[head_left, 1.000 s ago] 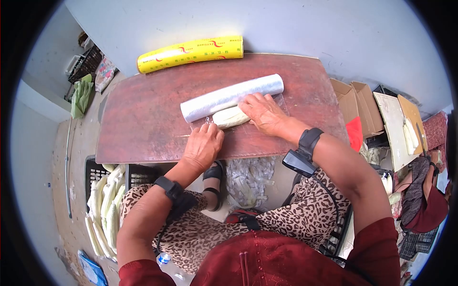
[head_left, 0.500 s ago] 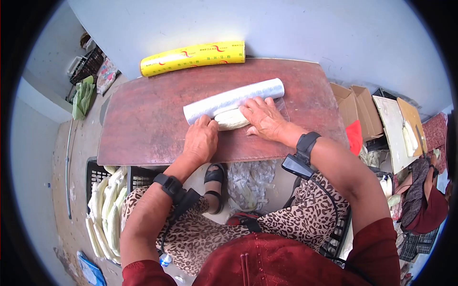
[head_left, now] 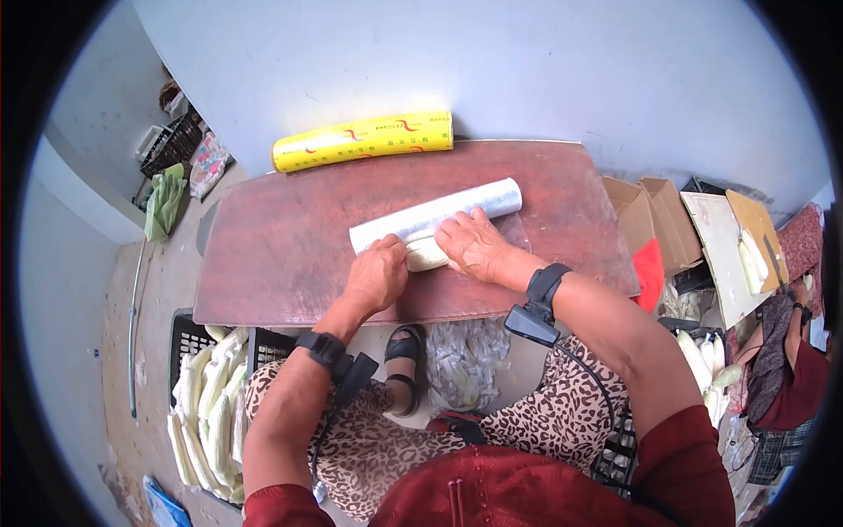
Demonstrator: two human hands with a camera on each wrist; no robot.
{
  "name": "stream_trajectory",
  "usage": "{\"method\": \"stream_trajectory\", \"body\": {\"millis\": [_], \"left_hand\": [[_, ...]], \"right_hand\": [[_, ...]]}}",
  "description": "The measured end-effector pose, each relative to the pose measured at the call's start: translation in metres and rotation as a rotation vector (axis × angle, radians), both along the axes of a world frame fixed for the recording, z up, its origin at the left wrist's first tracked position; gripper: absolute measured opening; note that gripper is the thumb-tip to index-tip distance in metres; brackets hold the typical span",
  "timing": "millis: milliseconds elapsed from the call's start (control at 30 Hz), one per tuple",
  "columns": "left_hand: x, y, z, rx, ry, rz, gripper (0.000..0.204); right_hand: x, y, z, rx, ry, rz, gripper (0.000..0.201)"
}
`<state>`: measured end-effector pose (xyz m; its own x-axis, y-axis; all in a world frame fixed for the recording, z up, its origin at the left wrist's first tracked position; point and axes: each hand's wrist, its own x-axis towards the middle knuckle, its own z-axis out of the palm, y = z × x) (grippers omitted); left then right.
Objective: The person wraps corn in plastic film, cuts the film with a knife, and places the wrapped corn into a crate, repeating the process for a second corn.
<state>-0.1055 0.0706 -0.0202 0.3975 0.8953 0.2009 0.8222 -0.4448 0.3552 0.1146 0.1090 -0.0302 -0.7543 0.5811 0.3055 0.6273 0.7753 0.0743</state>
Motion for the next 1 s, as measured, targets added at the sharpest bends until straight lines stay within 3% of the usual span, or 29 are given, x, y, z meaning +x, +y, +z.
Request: {"method": "stream_trajectory", "body": {"millis": [367, 467, 567, 667, 767, 900, 1000], "left_hand": [[-0.026, 0.000, 0.035, -0.333, 0.364, -0.028, 0.017], [-0.029, 0.002, 0.029, -0.269, 0.364, -0.032, 0.016], [-0.027, -0.001, 0.035, -0.232, 0.416, 0.013, 0.014], [-0.031, -0.002, 0.032, -0.050, 0.407, 0.041, 0.013], [-0.030, -0.003, 0.044, 0.079, 0.382, 0.185, 0.013], [-0.006, -0.017, 0.051, 0.283, 0.071, 0.044, 0.014], [0.019, -0.034, 0.030, 0.131, -0.084, -0.104, 0.036]], "right_hand": [[-0.029, -0.039, 0.009, -0.198, -0.082, -0.026, 0.034], [-0.031, -0.041, 0.010, -0.196, -0.078, -0.035, 0.032], [-0.028, -0.043, 0.010, -0.111, 0.034, 0.018, 0.015], [-0.028, -0.038, 0.003, -0.098, 0.024, 0.041, 0.016], [-0.028, -0.039, 0.009, -0.145, 0.051, 0.030, 0.018], [-0.026, -0.038, 0.012, -0.202, 0.018, 0.023, 0.021], [-0.025, -0.037, 0.007, -0.203, 0.034, 0.026, 0.021]]}}
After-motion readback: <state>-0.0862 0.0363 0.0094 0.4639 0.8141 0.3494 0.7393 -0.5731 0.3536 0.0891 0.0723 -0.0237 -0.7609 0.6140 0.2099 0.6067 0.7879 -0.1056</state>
